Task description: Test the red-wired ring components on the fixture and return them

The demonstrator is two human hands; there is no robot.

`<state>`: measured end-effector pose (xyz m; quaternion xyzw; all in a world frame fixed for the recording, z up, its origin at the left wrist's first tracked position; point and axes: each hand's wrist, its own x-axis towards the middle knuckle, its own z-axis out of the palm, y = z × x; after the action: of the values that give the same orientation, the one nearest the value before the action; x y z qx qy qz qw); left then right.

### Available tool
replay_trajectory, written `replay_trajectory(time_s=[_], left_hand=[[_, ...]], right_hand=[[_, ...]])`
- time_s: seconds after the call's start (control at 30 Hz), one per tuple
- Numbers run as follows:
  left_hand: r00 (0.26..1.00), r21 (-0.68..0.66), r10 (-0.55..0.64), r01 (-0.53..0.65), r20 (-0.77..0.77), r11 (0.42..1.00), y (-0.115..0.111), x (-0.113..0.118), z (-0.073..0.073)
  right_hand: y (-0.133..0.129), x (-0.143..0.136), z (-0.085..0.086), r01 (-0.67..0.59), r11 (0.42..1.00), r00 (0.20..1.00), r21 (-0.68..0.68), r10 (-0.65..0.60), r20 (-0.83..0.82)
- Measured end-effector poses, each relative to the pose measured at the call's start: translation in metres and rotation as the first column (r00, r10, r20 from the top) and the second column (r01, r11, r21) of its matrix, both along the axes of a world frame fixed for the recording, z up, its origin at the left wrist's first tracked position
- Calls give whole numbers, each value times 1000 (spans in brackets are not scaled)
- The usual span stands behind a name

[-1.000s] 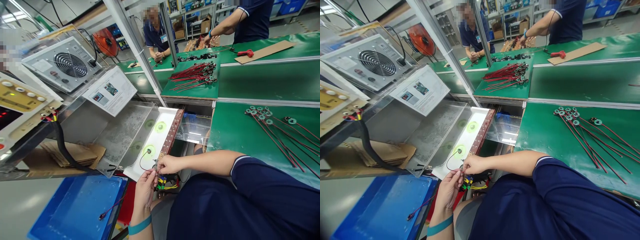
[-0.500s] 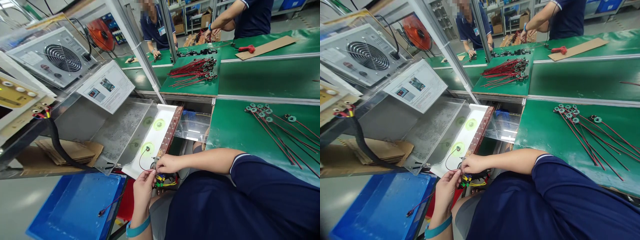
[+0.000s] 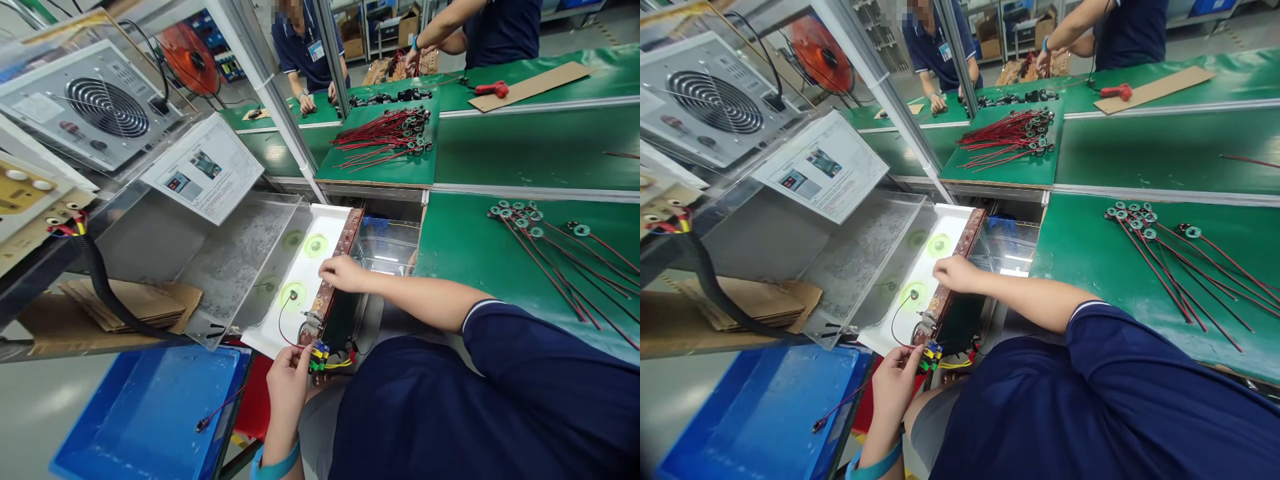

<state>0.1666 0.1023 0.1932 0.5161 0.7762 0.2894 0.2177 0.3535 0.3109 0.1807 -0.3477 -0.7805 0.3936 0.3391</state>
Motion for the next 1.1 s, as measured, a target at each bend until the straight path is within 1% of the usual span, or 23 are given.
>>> replay_trajectory(time_s=[0.07,0.1,0.17,0.27,0.37,0.5,0.7,0.8,0.93,1.1], left_hand=[[999,21,-26,27,-26,999,0,-1,-1],[998,30,-37,39,-42,999,0,-1,-1],[994,40,-66,69,-82,997,0,-3,-4],[981,54,-107,117,-160,992,1,-4,-7],[959,84,-135,160,-249,984,2,-5,-9],[922,129,-167,224,-349,966,2,-3,-8],[883,164,-202,294,-424,942,0,1,-7],[887,179,-200,296,-415,938,0,4,-7],[911,187,-181,264,-371,946,-2,8,-7],[901,157,-152,233,-407,960,-5,12,-6]], right_hand=[[15,7,-11,150,988,989,-39,-150,-6],[20,9,-16,195,979,981,-51,-195,5],[26,11,-25,231,972,973,-50,-231,20],[26,9,-31,206,978,979,-25,-206,13],[24,8,-32,187,982,982,-21,-186,9],[25,8,-32,196,980,981,-33,-196,0],[25,7,-35,195,980,981,-34,-195,1],[24,7,-33,196,981,980,-4,-196,15],[23,8,-32,201,979,979,31,-201,18],[24,10,-37,194,981,981,29,-194,0]])
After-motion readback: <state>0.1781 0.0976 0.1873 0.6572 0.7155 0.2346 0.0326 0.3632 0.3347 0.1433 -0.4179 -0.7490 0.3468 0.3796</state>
